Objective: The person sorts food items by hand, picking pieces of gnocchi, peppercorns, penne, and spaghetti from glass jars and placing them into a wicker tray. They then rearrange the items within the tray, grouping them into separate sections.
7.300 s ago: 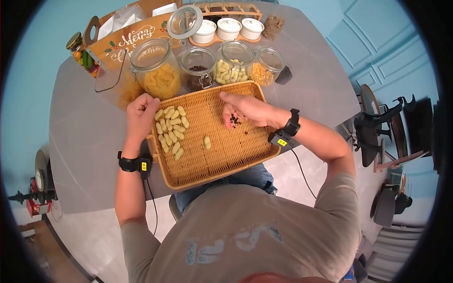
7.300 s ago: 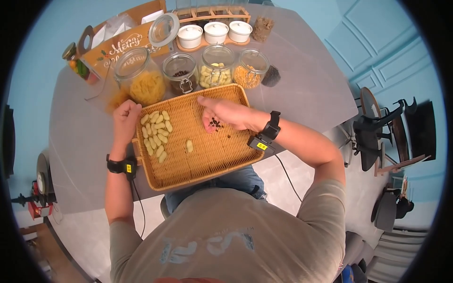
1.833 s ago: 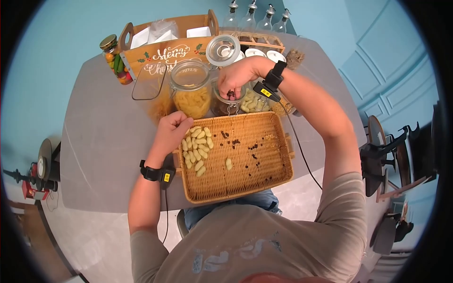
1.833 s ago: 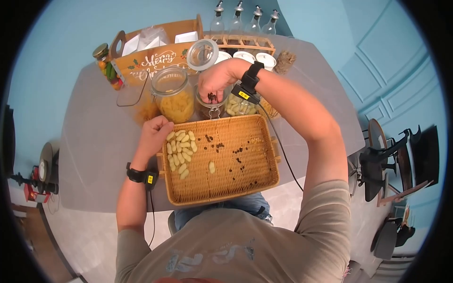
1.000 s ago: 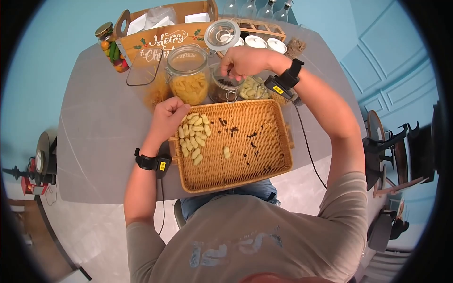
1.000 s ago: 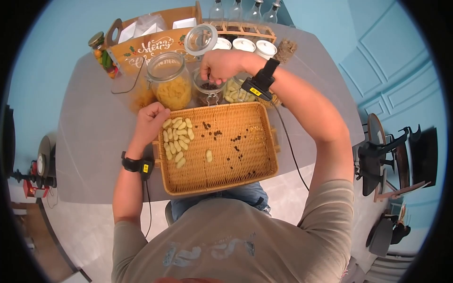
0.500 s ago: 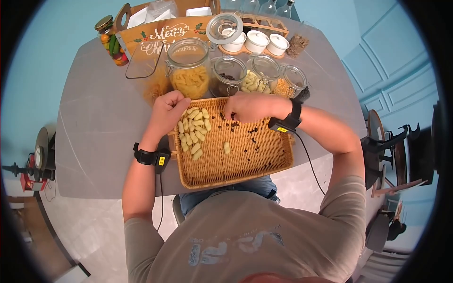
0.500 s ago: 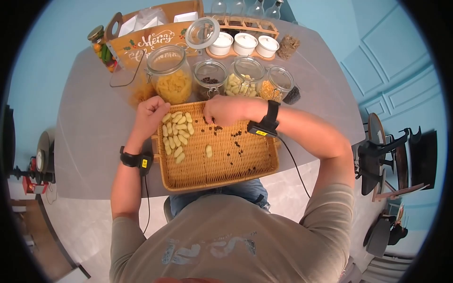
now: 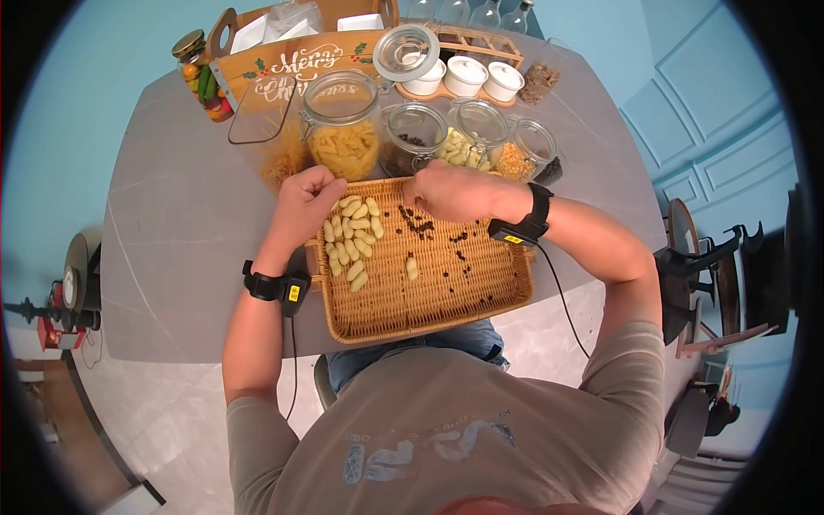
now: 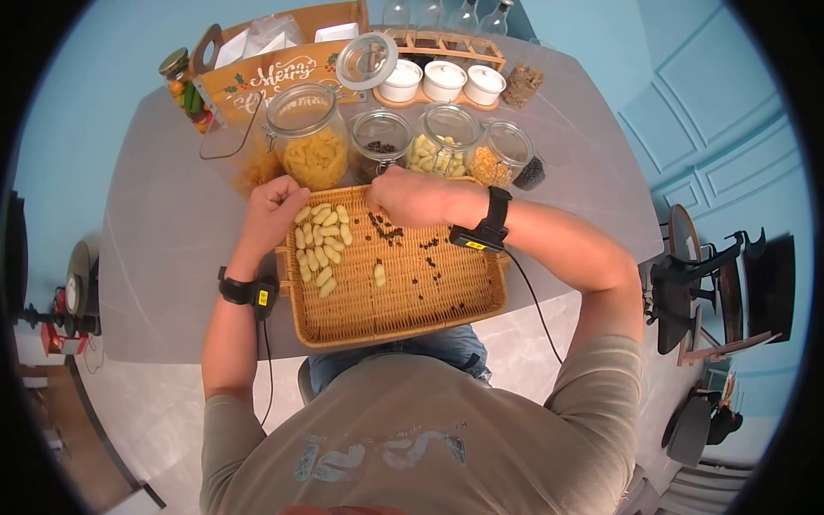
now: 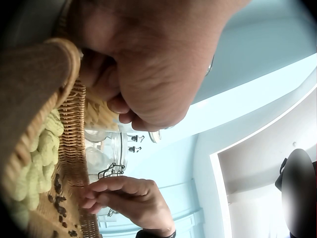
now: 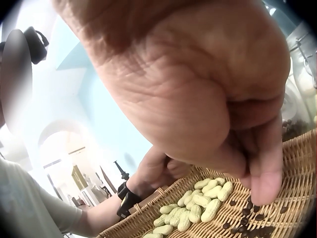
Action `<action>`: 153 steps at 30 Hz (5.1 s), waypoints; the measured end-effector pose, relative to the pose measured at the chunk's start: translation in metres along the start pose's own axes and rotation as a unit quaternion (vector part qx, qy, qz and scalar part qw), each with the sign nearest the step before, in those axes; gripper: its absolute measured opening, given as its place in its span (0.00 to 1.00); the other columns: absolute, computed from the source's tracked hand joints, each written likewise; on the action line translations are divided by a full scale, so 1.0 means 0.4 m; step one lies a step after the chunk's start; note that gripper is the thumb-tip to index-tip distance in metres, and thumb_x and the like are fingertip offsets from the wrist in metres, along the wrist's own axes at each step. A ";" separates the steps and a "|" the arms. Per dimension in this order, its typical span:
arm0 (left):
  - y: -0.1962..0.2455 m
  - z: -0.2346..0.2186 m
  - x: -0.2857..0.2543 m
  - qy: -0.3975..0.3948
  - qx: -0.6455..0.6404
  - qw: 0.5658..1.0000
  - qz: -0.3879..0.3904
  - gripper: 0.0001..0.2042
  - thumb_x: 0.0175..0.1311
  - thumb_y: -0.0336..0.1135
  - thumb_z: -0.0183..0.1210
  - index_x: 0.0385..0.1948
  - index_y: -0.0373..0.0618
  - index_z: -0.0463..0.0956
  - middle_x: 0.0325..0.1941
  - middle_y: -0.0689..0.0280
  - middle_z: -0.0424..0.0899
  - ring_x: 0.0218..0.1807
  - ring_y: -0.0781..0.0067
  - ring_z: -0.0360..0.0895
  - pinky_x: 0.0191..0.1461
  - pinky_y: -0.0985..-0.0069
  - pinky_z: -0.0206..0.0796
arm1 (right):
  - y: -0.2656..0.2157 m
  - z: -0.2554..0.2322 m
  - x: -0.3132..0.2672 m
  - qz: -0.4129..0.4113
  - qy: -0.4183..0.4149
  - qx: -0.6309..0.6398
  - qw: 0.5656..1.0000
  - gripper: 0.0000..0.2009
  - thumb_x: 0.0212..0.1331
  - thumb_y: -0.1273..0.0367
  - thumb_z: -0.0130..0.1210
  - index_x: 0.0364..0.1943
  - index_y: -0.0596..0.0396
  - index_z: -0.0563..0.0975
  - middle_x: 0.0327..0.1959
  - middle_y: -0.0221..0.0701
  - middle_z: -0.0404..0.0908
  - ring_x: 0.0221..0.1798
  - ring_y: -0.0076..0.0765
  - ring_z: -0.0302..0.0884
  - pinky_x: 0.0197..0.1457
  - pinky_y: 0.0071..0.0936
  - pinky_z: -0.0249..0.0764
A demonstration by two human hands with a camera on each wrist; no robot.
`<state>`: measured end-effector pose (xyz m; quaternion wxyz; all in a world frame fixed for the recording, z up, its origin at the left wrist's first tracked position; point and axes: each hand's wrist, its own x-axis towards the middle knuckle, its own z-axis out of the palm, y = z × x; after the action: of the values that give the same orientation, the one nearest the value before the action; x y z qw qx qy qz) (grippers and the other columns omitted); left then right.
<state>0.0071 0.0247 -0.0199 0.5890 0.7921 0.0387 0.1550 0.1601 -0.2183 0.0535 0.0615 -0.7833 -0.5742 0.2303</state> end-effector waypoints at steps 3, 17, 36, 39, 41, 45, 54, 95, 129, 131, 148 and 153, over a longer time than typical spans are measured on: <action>0.001 0.000 0.000 -0.001 0.000 1.000 0.003 0.15 0.76 0.32 0.65 0.27 0.40 0.73 0.23 0.80 0.69 0.29 0.90 0.61 0.31 0.81 0.54 | -0.023 -0.040 -0.021 -0.017 0.024 -0.007 1.000 0.09 0.64 0.76 0.58 0.45 0.60 0.86 0.41 0.46 0.89 0.46 0.56 0.88 0.51 0.47 0.82; 0.005 0.000 -0.003 -0.005 -0.002 1.000 -0.017 0.13 0.77 0.32 0.64 0.28 0.42 0.74 0.24 0.82 0.70 0.29 0.91 0.62 0.32 0.83 0.54 | 0.058 -0.242 -0.017 0.023 0.180 0.019 0.983 0.11 0.76 0.66 0.58 0.47 0.60 0.85 0.28 0.35 0.85 0.31 0.34 0.84 0.39 0.35 0.78; -0.003 0.000 -0.001 -0.008 -0.003 1.000 0.006 0.14 0.75 0.31 0.66 0.28 0.38 0.74 0.24 0.78 0.72 0.30 0.89 0.64 0.32 0.80 0.59 | 0.013 -0.201 -0.001 0.024 0.147 0.023 0.989 0.09 0.69 0.71 0.57 0.48 0.59 0.83 0.41 0.43 0.90 0.45 0.50 0.88 0.50 0.42 0.81; -0.009 0.000 0.002 -0.010 -0.005 1.000 0.008 0.14 0.75 0.32 0.66 0.28 0.38 0.74 0.24 0.78 0.72 0.29 0.89 0.64 0.32 0.80 0.59 | -0.063 -0.180 -0.034 -0.006 0.081 -0.018 0.997 0.08 0.67 0.72 0.59 0.45 0.58 0.83 0.41 0.44 0.90 0.45 0.54 0.88 0.50 0.43 0.81; -0.011 0.001 0.001 -0.011 -0.008 1.000 0.010 0.14 0.75 0.32 0.66 0.28 0.38 0.74 0.24 0.78 0.72 0.29 0.89 0.64 0.32 0.80 0.59 | -0.076 -0.133 -0.038 -0.022 0.027 -0.033 0.999 0.07 0.65 0.72 0.61 0.43 0.60 0.83 0.41 0.46 0.88 0.48 0.56 0.86 0.51 0.48 0.81; -0.004 0.001 0.000 -0.015 -0.008 1.000 0.013 0.14 0.75 0.32 0.66 0.28 0.38 0.74 0.23 0.78 0.72 0.29 0.89 0.64 0.32 0.80 0.59 | -0.072 -0.029 -0.034 -0.014 -0.033 -0.061 0.997 0.07 0.63 0.74 0.61 0.42 0.62 0.82 0.41 0.49 0.86 0.50 0.59 0.85 0.51 0.52 0.79; -0.009 -0.001 -0.001 -0.023 0.002 1.000 0.010 0.14 0.75 0.33 0.66 0.28 0.38 0.75 0.24 0.77 0.72 0.29 0.89 0.65 0.32 0.80 0.59 | -0.040 0.006 -0.029 -0.026 -0.015 -0.042 0.999 0.06 0.59 0.77 0.59 0.39 0.61 0.83 0.35 0.49 0.86 0.45 0.59 0.87 0.46 0.51 0.79; 0.005 0.004 -0.002 -0.024 0.021 0.999 0.024 0.14 0.74 0.34 0.67 0.27 0.38 0.76 0.21 0.76 0.74 0.26 0.88 0.66 0.29 0.78 0.59 | -0.114 -0.320 0.445 0.087 -0.414 0.165 0.891 0.28 0.64 0.51 0.69 0.63 0.50 0.82 0.65 0.35 0.84 0.67 0.31 0.79 0.67 0.32 0.76; -0.019 0.005 0.000 -0.028 -0.011 1.000 0.008 0.14 0.74 0.34 0.66 0.28 0.37 0.77 0.23 0.76 0.76 0.29 0.89 0.68 0.31 0.79 0.63 | -0.243 -0.214 0.033 0.000 0.135 0.139 0.981 0.29 0.69 0.55 0.68 0.15 0.63 0.74 0.11 0.31 0.62 0.16 0.26 0.58 0.22 0.34 0.59; -0.018 0.000 0.004 -0.028 -0.001 1.000 0.003 0.14 0.74 0.34 0.67 0.29 0.37 0.77 0.23 0.76 0.76 0.29 0.89 0.68 0.31 0.79 0.63 | -0.207 -0.124 -0.001 0.020 -0.012 0.137 0.990 0.29 0.69 0.55 0.67 0.16 0.65 0.75 0.11 0.35 0.64 0.18 0.31 0.58 0.25 0.38 0.62; -0.024 -0.002 0.006 -0.033 0.004 0.999 0.011 0.14 0.74 0.35 0.66 0.29 0.37 0.76 0.24 0.77 0.74 0.30 0.89 0.66 0.32 0.80 0.61 | -0.151 0.081 -0.027 0.081 -0.083 0.033 0.993 0.32 0.73 0.44 0.57 0.25 0.63 0.85 0.24 0.50 0.84 0.33 0.59 0.85 0.40 0.50 0.80; -0.017 0.002 0.005 -0.024 -0.007 1.000 0.019 0.14 0.75 0.34 0.66 0.29 0.37 0.76 0.24 0.78 0.75 0.30 0.89 0.66 0.32 0.81 0.60 | -0.153 0.131 -0.058 0.051 -0.149 0.113 0.981 0.32 0.76 0.42 0.52 0.39 0.62 0.88 0.35 0.52 0.88 0.42 0.61 0.87 0.49 0.49 0.80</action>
<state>0.0101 0.0263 -0.0263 0.5923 0.7921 0.0085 0.1476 0.0791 -0.2282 0.0358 0.0519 -0.7565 -0.5063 0.4106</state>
